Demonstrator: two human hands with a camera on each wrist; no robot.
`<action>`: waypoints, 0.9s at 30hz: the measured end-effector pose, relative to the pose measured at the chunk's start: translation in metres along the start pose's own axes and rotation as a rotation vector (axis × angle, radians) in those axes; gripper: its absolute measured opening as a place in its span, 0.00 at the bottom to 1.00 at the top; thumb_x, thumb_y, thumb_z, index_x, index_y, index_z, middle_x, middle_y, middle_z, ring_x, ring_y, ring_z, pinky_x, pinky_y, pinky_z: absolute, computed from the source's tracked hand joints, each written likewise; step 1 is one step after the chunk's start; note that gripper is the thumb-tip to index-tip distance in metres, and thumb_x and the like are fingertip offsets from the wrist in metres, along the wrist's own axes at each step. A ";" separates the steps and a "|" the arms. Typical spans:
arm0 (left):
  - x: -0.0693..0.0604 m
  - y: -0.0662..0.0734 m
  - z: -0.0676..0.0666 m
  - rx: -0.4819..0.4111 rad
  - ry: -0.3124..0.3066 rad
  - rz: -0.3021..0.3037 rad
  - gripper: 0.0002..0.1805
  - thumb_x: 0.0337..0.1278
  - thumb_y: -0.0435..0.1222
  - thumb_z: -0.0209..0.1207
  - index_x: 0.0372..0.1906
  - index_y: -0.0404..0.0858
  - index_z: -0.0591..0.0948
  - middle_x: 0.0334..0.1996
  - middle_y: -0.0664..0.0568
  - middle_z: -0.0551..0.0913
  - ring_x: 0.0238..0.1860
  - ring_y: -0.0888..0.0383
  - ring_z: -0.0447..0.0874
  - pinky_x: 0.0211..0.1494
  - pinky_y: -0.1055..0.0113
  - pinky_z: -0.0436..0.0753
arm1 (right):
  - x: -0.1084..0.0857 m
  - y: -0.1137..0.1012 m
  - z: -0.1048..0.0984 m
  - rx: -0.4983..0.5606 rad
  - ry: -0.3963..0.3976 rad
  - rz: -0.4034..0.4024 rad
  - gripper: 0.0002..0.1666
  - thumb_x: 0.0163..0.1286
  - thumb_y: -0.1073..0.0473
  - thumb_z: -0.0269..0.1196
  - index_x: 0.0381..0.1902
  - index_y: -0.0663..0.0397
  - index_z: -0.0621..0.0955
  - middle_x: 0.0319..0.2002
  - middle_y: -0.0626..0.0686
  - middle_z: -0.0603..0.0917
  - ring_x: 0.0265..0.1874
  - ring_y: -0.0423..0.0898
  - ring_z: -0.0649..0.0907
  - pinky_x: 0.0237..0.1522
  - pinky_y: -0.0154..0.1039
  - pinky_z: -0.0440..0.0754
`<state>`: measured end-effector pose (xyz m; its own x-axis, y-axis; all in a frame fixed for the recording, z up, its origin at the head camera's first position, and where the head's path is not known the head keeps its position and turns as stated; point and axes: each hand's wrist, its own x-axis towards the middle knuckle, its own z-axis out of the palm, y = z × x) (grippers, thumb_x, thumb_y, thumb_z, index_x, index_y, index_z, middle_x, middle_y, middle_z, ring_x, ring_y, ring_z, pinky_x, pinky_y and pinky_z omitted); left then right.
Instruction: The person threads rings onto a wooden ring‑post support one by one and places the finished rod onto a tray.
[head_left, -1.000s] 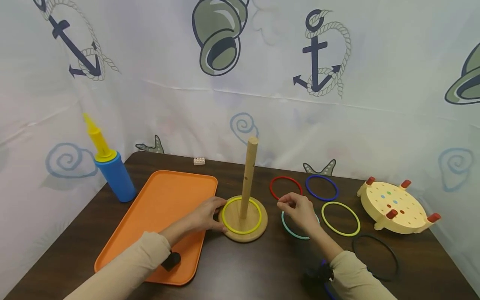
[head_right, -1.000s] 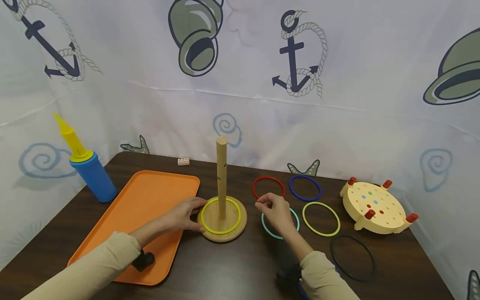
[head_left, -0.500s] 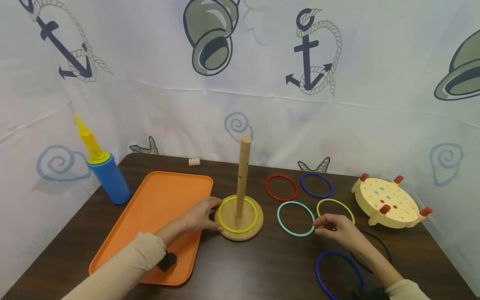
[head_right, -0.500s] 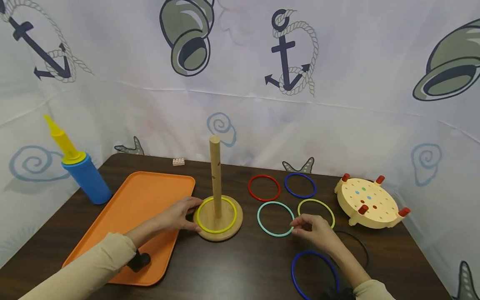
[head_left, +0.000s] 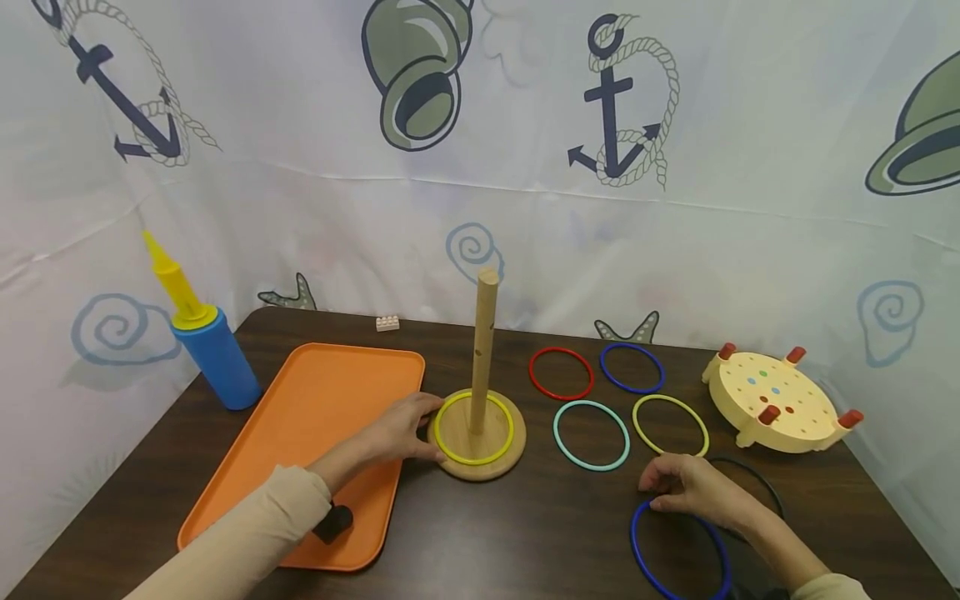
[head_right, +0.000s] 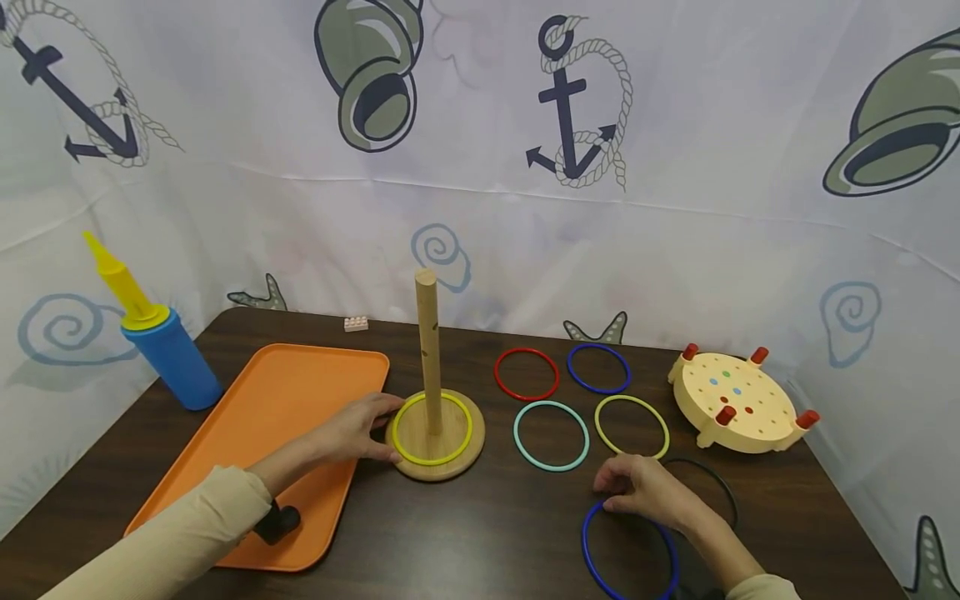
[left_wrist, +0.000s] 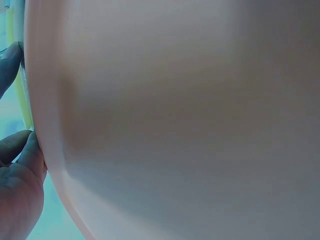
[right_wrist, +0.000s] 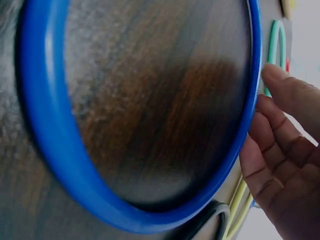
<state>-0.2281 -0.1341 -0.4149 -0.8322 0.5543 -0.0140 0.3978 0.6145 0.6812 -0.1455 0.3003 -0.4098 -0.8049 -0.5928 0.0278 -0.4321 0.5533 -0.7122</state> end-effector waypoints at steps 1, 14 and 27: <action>0.000 0.000 0.000 0.001 -0.001 -0.002 0.43 0.39 0.38 0.74 0.62 0.25 0.68 0.61 0.36 0.68 0.61 0.44 0.70 0.58 0.60 0.78 | 0.000 0.001 0.001 -0.003 -0.008 -0.008 0.09 0.56 0.63 0.68 0.34 0.57 0.80 0.33 0.51 0.82 0.34 0.34 0.79 0.31 0.31 0.81; -0.001 0.000 -0.001 0.014 -0.003 0.001 0.44 0.39 0.39 0.74 0.62 0.25 0.68 0.60 0.36 0.69 0.60 0.44 0.70 0.58 0.60 0.78 | 0.004 0.004 0.010 -0.016 -0.001 -0.108 0.07 0.55 0.67 0.68 0.29 0.54 0.78 0.27 0.47 0.80 0.27 0.30 0.76 0.24 0.30 0.78; -0.001 0.002 -0.001 0.014 -0.004 -0.006 0.43 0.39 0.37 0.74 0.62 0.25 0.68 0.60 0.36 0.69 0.60 0.43 0.70 0.57 0.61 0.79 | 0.006 -0.002 0.015 -0.063 0.045 -0.123 0.06 0.57 0.66 0.67 0.28 0.54 0.79 0.27 0.45 0.81 0.28 0.29 0.76 0.25 0.30 0.78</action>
<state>-0.2270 -0.1337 -0.4126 -0.8332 0.5525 -0.0212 0.3980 0.6260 0.6706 -0.1436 0.2866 -0.4192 -0.7610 -0.6324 0.1447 -0.5523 0.5147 -0.6558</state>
